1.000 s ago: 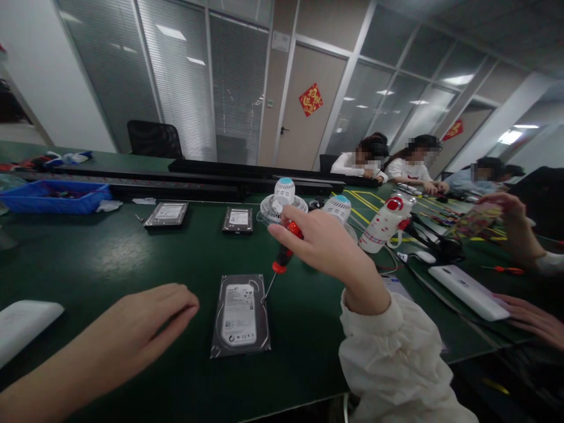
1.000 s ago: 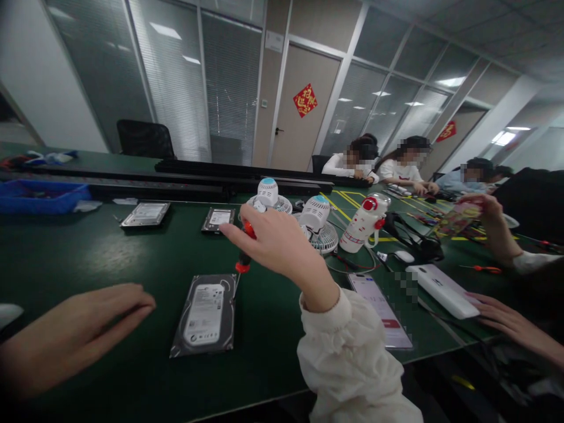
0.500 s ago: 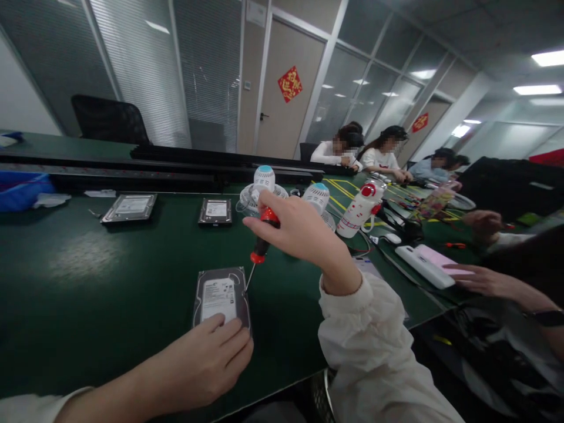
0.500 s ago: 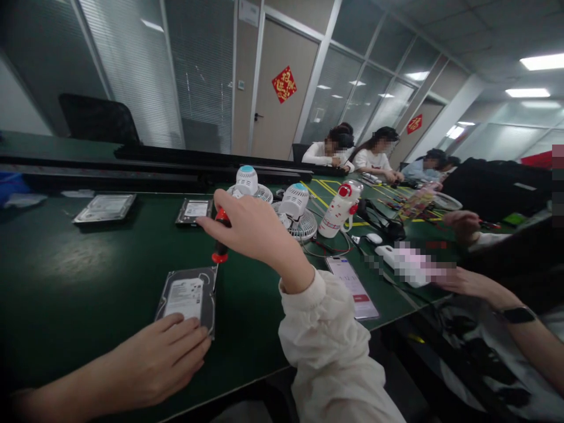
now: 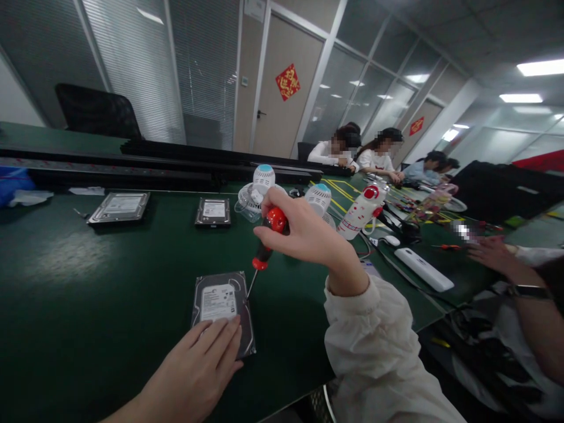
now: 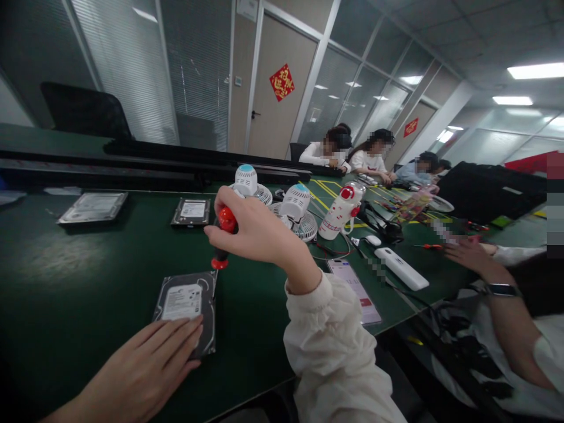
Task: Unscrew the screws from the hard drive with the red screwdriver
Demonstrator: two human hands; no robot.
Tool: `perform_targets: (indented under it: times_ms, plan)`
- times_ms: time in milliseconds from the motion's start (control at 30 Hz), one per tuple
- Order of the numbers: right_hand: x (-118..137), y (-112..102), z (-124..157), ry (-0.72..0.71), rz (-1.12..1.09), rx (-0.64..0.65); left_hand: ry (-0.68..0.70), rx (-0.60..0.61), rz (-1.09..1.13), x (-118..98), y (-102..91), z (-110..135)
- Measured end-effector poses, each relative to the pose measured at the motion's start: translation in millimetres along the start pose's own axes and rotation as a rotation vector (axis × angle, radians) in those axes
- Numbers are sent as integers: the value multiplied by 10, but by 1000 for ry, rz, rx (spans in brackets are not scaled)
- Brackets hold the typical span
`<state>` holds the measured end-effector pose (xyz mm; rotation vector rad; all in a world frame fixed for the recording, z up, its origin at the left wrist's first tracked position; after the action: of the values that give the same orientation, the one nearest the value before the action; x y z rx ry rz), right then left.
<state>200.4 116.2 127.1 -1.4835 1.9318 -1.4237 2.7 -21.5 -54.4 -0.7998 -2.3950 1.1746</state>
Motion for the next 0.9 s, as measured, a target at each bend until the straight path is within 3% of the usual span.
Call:
perform_targets:
  times_ms: [133, 333, 533, 700, 900]
  plan:
    - [1, -27, -7, -95, -80, 22, 7, 6, -15, 4, -4, 28]
    - [8, -16, -4, 70, 135, -5, -9, 9, -28, 10, -15, 17]
    - [0, -31, -2, -89, 1, 8, -26, 7, -4, 9, 31, 47]
    - [-32, -18, -22, 31, 109, 20, -7, 13, 6, 10, 30, 52]
    - [7, -37, -6, -133, 47, 61, 61, 29, -41, 24, 31, 48]
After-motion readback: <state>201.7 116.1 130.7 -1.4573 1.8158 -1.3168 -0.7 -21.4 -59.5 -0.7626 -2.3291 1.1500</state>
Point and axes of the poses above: each hand's wrist, its own z-axis away from the middle knuckle, its own y-axis out of the palm, x = y × z, the point moved 1 cm from there along -z, towards the middle knuckle, and after that the axes turned 9 degrees about -y, right-handed, at the moved point
